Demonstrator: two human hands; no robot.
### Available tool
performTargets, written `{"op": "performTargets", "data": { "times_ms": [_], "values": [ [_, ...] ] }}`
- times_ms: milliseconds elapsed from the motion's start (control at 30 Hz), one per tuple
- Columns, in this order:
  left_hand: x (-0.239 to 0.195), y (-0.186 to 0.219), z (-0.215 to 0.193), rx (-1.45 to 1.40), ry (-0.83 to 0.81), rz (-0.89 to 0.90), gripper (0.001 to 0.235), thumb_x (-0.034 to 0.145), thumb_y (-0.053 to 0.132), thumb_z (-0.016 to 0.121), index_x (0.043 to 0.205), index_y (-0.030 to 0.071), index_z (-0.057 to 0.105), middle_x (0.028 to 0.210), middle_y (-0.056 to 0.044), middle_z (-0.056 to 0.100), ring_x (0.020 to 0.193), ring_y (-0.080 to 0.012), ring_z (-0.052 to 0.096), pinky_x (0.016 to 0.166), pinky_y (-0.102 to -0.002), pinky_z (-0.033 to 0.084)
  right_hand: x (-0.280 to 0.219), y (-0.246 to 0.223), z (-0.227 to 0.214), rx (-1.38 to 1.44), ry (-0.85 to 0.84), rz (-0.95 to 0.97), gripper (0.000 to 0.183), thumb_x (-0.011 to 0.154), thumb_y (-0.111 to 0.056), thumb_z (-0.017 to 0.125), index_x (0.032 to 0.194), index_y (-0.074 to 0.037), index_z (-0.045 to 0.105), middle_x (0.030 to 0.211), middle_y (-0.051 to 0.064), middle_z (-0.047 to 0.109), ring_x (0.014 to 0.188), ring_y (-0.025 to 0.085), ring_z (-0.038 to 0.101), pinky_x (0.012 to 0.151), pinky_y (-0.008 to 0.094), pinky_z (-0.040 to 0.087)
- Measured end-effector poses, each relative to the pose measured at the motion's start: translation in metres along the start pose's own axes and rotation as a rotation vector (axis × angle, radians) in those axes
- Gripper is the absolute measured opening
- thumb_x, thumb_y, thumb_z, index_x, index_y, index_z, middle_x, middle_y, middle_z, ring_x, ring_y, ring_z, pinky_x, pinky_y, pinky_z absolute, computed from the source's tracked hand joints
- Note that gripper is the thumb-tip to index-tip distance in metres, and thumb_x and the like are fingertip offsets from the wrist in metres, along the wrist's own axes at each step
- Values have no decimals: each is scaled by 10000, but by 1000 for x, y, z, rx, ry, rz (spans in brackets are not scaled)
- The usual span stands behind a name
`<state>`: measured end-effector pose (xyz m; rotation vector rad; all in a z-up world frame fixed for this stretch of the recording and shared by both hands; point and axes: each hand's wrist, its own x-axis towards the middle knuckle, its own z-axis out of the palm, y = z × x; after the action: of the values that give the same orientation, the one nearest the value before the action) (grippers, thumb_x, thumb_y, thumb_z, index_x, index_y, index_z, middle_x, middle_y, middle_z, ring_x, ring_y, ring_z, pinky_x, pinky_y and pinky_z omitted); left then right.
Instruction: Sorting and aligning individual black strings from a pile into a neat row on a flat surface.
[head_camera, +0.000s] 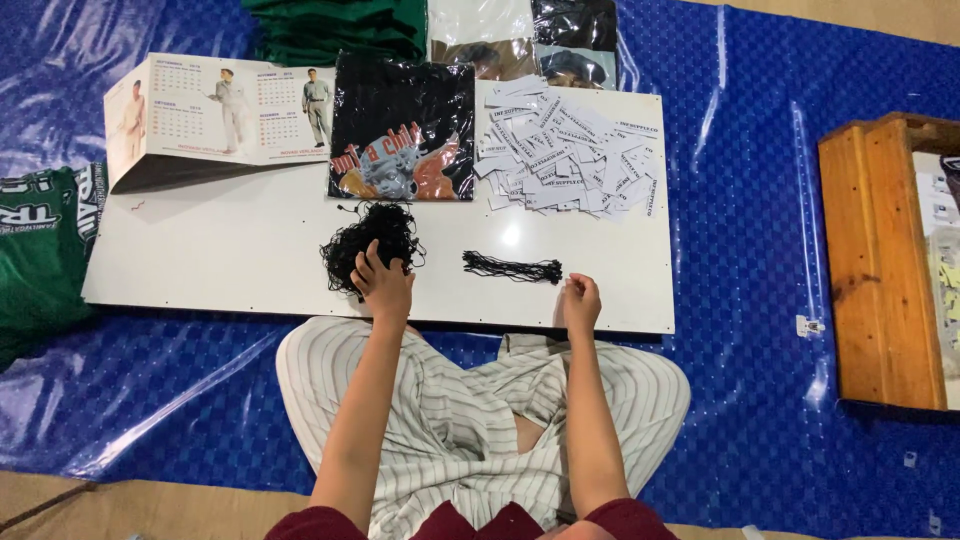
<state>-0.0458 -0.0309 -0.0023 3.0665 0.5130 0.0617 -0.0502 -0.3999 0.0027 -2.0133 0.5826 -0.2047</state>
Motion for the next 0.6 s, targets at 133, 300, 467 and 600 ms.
{"op": "performTargets", "data": {
  "times_ms": [133, 300, 467, 600],
  "values": [
    [-2, 0, -4, -14, 33, 30, 237, 907, 448, 759, 1065, 274, 732, 1563, -79, 268, 1404, -378, 176, 1070, -528, 138, 0, 2, 1, 1, 1, -4, 188, 961, -188, 649, 1122, -101, 692, 1065, 104, 636, 1024, 263, 617, 931, 412, 494],
    [-2, -3, -6, -154, 12, 83, 191, 909, 370, 776, 1041, 242, 725, 1509, -77, 291, 1379, -389, 189, 1040, -541, 194, -5, -4, 1, 1, 8, -8, 190, 954, -190, 661, 1125, -112, 691, 1076, 92, 643, 1025, 244, 622, 940, 399, 500],
    [-5, 2, 6, -189, 103, 224, 144, 880, 326, 800, 960, 235, 722, 1507, -103, 317, 1366, -411, 233, 989, -527, 254, -1, 4, 2, -13, 11, -9, 182, 947, -201, 658, 1114, -136, 693, 1064, 71, 643, 1014, 241, 635, 936, 390, 506],
    [-5, 4, 4, -239, 163, 305, 150, 833, 310, 809, 904, 207, 727, 1487, -98, 357, 1343, -412, 273, 976, -521, 285, 1, 8, 4, -23, 17, -22, 178, 941, -199, 659, 1106, -140, 694, 1058, 68, 647, 1008, 240, 642, 932, 386, 512]
  ]
}}
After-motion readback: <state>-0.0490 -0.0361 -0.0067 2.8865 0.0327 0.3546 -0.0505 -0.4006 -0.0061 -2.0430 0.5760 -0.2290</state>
